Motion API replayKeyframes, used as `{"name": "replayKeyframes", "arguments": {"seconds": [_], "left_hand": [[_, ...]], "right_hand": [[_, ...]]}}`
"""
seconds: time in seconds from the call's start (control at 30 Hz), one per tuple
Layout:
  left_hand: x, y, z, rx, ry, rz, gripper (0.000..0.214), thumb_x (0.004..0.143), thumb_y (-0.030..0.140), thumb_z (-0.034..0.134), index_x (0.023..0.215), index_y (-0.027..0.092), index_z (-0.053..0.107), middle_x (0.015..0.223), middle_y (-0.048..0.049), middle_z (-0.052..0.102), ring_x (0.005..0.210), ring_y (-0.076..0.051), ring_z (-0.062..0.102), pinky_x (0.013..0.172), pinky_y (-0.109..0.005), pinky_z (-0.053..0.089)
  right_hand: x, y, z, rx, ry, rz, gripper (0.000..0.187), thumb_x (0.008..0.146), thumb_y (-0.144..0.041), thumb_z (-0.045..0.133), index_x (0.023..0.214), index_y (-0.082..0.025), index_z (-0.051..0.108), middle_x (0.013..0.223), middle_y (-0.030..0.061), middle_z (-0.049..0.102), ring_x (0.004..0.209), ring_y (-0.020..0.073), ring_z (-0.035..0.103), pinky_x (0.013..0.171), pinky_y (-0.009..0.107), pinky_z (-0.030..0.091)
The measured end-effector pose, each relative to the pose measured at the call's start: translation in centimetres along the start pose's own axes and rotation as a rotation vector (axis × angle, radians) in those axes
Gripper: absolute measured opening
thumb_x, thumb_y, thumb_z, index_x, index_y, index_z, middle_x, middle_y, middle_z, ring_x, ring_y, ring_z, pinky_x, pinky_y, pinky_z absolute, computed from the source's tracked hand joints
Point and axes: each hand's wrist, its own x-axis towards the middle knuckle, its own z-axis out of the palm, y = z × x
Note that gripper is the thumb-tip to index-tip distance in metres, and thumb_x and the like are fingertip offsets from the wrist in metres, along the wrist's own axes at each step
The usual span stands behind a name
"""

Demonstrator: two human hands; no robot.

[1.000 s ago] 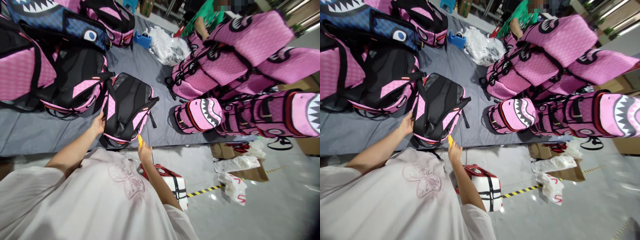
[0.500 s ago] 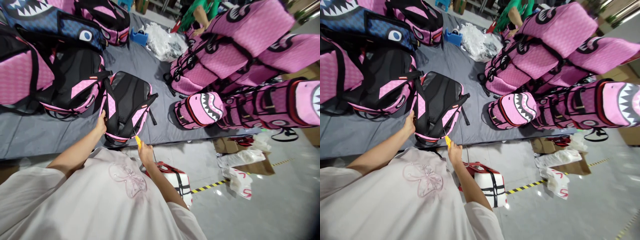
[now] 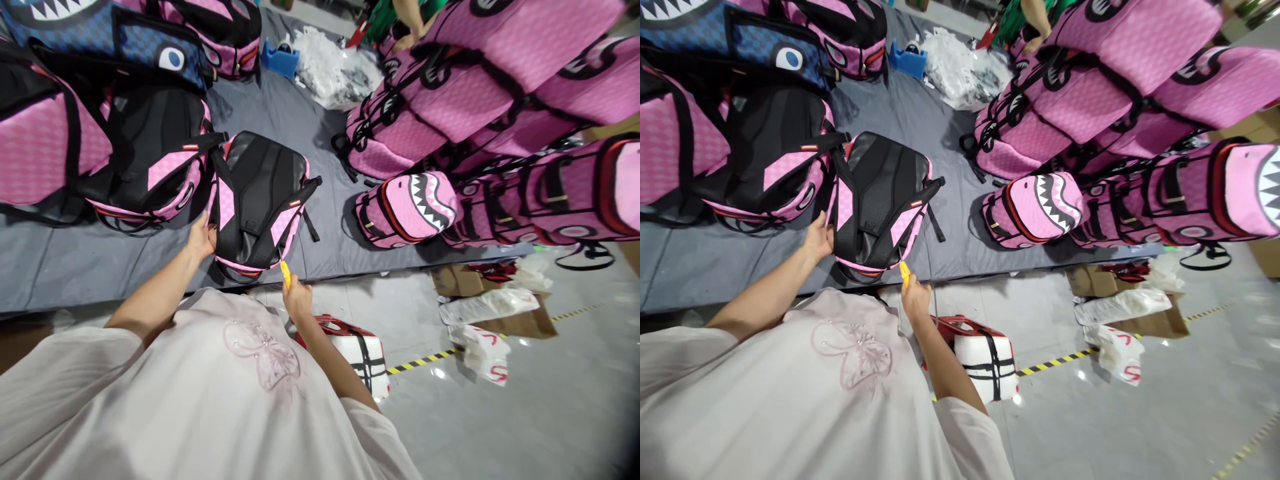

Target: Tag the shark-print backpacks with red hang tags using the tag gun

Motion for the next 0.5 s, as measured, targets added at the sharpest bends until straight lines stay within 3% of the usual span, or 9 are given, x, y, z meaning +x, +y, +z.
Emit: {"name": "replayKeyframes", "arguments": {"seconds": [0.17, 0.37, 0.5], "left_hand": [[-0.3, 0.0, -0.7, -0.002, -0.225, -0.025, 0.067, 0.095, 0.067, 0.035, 0.120, 0.011, 0.063, 0.090, -0.0158, 0.075, 0.094, -0.032, 0.074, 0.086, -0.048, 0.059], [-0.8, -0.4, 0.4, 0.031, -0.161, -0.024, 0.064, 0.094, 0.065, 0.043, 0.120, 0.010, 0.064, 0.091, -0.0162, 0.075, 0.096, -0.033, 0.074, 0.089, -0.048, 0.058], [-0.9, -1.3, 2.0, 0.099, -0.119, 0.010, 0.054, 0.091, 0.055, 0.056, 0.118, 0.009, 0.066, 0.094, -0.0163, 0.076, 0.097, -0.032, 0.073, 0.091, -0.045, 0.057]], "right_hand": [[-2.1, 0.2, -0.3, 0.043, -0.055, 0.056, 0.027, 0.104, -0.029, 0.039, 0.115, -0.012, 0.057, 0.085, 0.0096, 0.074, 0.077, 0.0206, 0.068, 0.077, 0.030, 0.034], [-9.3, 1.6, 0.3, 0.142, -0.209, 0.053, 0.037, 0.100, -0.037, 0.048, 0.128, -0.015, 0.059, 0.093, 0.0104, 0.074, 0.083, 0.0230, 0.068, 0.074, 0.026, 0.039], [-9.9, 0.3, -0.4, 0.176, -0.347, 0.062, 0.038, 0.099, -0.046, 0.052, 0.126, -0.022, 0.061, 0.090, 0.0074, 0.074, 0.086, 0.0228, 0.068, 0.071, 0.025, 0.039]]}}
